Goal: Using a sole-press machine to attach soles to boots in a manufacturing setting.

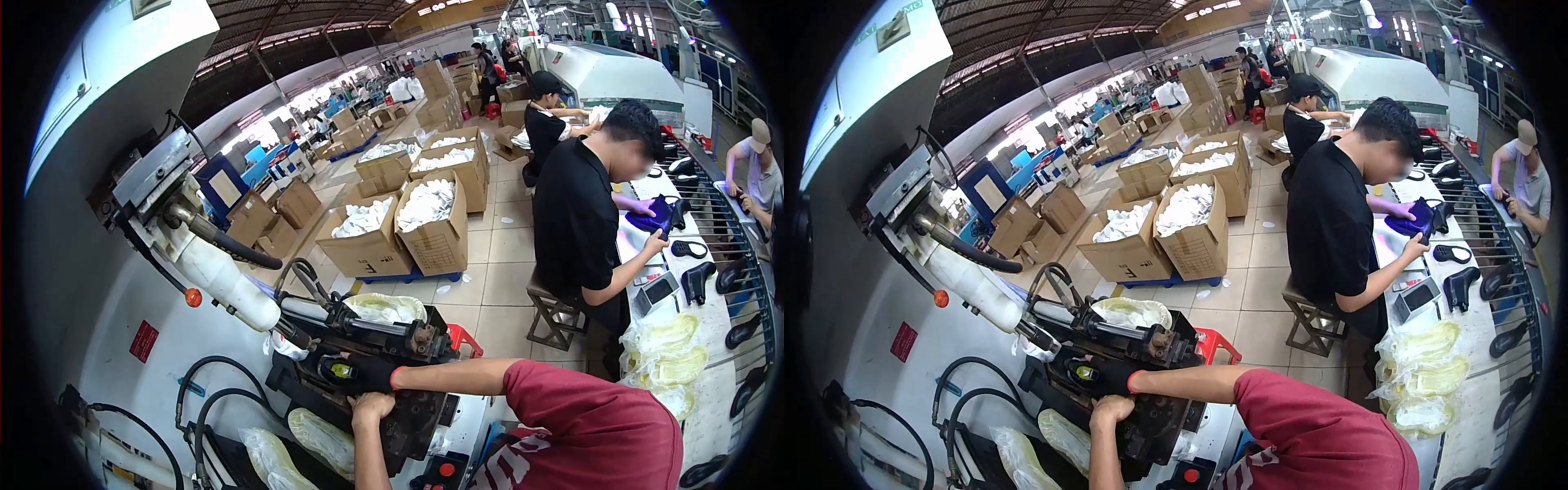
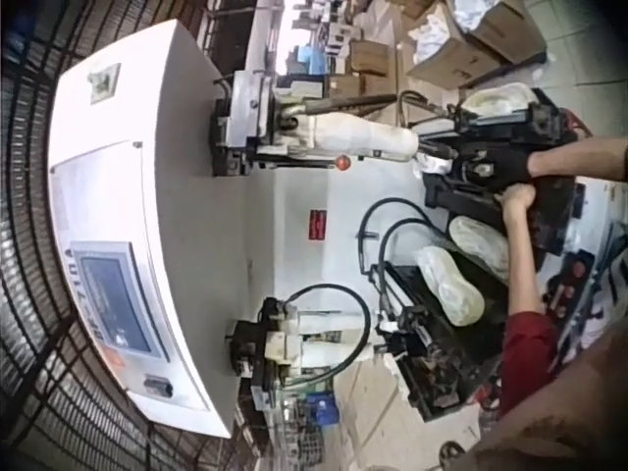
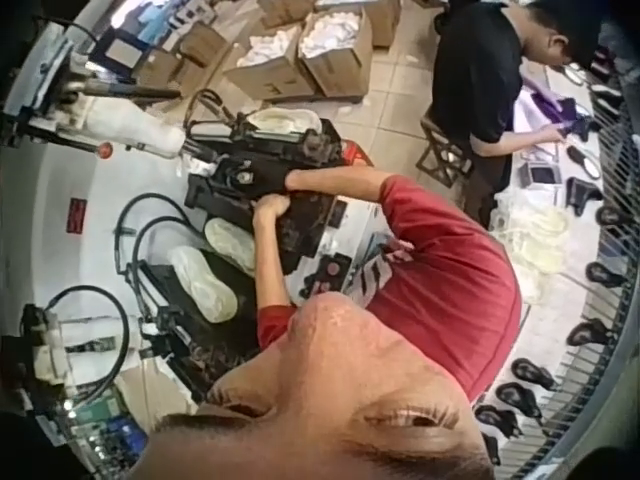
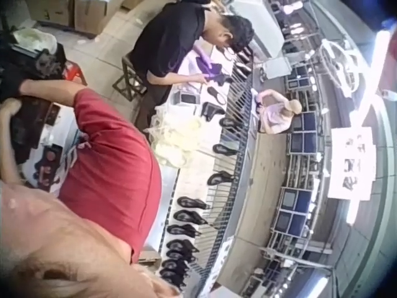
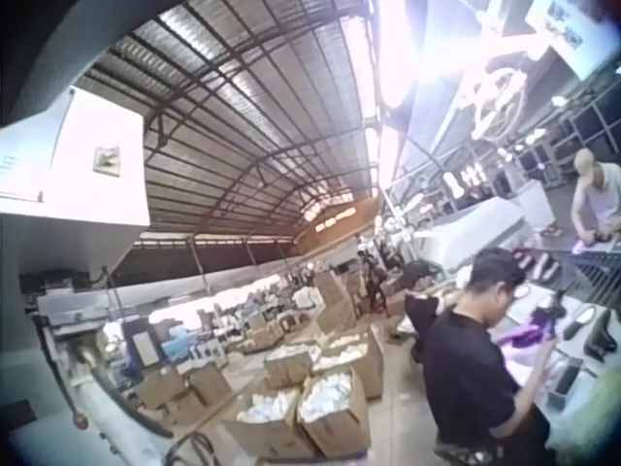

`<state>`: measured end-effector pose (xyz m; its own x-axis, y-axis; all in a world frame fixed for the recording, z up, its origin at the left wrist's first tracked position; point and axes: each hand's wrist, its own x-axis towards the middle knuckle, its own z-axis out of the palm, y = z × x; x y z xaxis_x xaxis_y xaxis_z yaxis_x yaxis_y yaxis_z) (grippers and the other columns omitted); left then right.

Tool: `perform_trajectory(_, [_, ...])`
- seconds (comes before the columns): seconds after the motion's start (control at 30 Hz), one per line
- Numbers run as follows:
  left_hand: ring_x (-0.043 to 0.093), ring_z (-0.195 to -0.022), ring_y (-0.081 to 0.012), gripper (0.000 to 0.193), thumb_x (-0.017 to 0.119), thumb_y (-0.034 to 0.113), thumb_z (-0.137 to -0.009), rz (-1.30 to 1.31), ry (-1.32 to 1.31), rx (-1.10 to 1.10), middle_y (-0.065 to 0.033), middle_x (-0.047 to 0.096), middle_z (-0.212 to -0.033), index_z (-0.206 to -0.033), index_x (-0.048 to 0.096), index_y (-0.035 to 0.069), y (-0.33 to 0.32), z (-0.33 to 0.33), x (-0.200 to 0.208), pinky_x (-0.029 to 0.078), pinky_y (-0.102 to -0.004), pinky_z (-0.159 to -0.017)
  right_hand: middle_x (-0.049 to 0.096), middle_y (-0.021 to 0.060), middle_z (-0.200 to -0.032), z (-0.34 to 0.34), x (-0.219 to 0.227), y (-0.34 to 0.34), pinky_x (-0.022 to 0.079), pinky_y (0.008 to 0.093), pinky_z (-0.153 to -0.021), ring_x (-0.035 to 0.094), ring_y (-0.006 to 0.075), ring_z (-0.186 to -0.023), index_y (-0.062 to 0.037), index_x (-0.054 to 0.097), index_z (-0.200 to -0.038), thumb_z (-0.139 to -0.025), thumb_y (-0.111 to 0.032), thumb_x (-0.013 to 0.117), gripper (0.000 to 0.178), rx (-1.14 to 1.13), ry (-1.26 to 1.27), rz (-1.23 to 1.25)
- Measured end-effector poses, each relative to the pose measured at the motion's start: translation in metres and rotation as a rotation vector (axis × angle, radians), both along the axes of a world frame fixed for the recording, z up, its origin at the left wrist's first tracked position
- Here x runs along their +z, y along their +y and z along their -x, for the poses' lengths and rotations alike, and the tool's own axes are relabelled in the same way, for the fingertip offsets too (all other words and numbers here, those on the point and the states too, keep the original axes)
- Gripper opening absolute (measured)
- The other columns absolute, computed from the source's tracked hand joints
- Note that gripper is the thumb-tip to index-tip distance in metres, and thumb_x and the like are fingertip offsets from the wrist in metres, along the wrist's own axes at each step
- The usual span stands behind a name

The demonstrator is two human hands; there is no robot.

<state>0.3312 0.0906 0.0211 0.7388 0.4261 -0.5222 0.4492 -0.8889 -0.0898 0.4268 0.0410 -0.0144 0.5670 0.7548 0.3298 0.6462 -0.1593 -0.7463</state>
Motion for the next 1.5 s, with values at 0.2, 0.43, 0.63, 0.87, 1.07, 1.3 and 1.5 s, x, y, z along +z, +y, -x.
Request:
perform_trajectory(0.2, [0.034,-0.147,-0.0358,0.070,0.028,0.058,-0.101,0.133,0.048,0.027,-0.0176,0.039,-0.158,-0.152,0.045,0.013,-0.012,-0.010,0.007,0.012,-0.0534,-0.125,0.060,0.0266,-0.131,-0.016,0.026,-0.017,0.052,0.0449,-0.096,0.062,0.0416,-0.115,-0.0045,0.048,-0.143,-0.080,-0.035,0.077,0.075,0.079,0.047,0.174])
perform_trajectory(0.43, [0.041,-0.142,-0.0367,0.061,0.025,0.055,-0.101,0.141,-0.014,-0.032,-0.0140,0.046,-0.153,-0.149,0.048,0.025,-0.015,-0.009,0.002,0.030,-0.0432,-0.120,0.071,0.0238,-0.101,-0.022,0.092,-0.010,0.055,0.0468,-0.084,0.069,0.0412,-0.096,-0.0084,0.066,-0.121,-0.082,-0.041,0.069,0.051,-0.065,-0.091,-0.196])
perform_trajectory(0.63, [0.030,-0.148,-0.0381,0.067,0.028,0.060,-0.099,0.250,-0.173,-0.113,-0.0138,0.032,-0.162,-0.158,0.031,0.031,0.018,-0.011,-0.052,0.015,-0.0512,-0.125,0.073,0.0203,-0.095,-0.033,0.095,-0.035,0.055,0.0462,-0.081,0.071,0.0380,-0.091,-0.0091,0.076,-0.097,-0.079,-0.052,0.068,0.047,-0.153,0.074,-0.052])
perform_trajectory(0.87, [0.040,-0.142,-0.0404,0.070,0.044,0.060,-0.096,0.136,-0.108,-0.203,-0.0170,0.043,-0.155,-0.149,0.048,0.015,0.027,-0.009,-0.042,0.031,-0.0538,-0.118,0.074,0.0191,-0.097,0.038,0.137,-0.183,0.055,0.0424,-0.081,0.071,0.0348,-0.089,-0.0092,0.075,-0.105,-0.084,-0.043,0.066,0.040,-0.250,0.110,-0.276])
perform_trajectory(1.07, [0.058,-0.126,-0.0322,0.059,0.041,0.048,-0.107,1.662,-1.094,0.538,-0.0176,0.058,-0.140,-0.147,0.046,0.005,-0.075,0.045,0.026,0.047,-0.0416,-0.104,0.074,0.0151,-0.094,0.177,0.137,-0.330,0.057,0.0343,-0.077,0.075,0.0255,-0.082,-0.0045,0.060,-0.130,-0.085,-0.041,0.077,0.060,-0.405,0.041,-0.418])
perform_trajectory(1.3, [0.057,-0.112,-0.0165,0.066,0.072,0.018,-0.093,1.707,-1.123,-0.137,-0.0103,0.057,-0.127,-0.149,0.039,0.000,-0.223,0.141,0.086,0.045,-0.0314,-0.102,0.063,0.0251,-0.132,0.331,0.033,-0.398,0.050,0.0449,-0.106,0.064,0.0392,-0.121,-0.0016,0.049,-0.137,-0.084,-0.002,0.075,0.059,-0.510,-0.435,-0.445])
perform_trajectory(1.5, [0.063,-0.106,-0.0150,0.063,0.075,0.012,-0.091,1.711,-0.983,-0.404,-0.0103,0.065,-0.119,-0.145,0.045,0.002,-0.285,0.191,0.096,0.050,-0.0295,-0.096,0.064,0.0245,-0.130,0.410,0.018,-0.451,0.052,0.0439,-0.103,0.065,0.0381,-0.120,-0.0037,0.048,-0.139,-0.079,-0.005,0.083,0.070,-0.678,-0.482,-0.354])
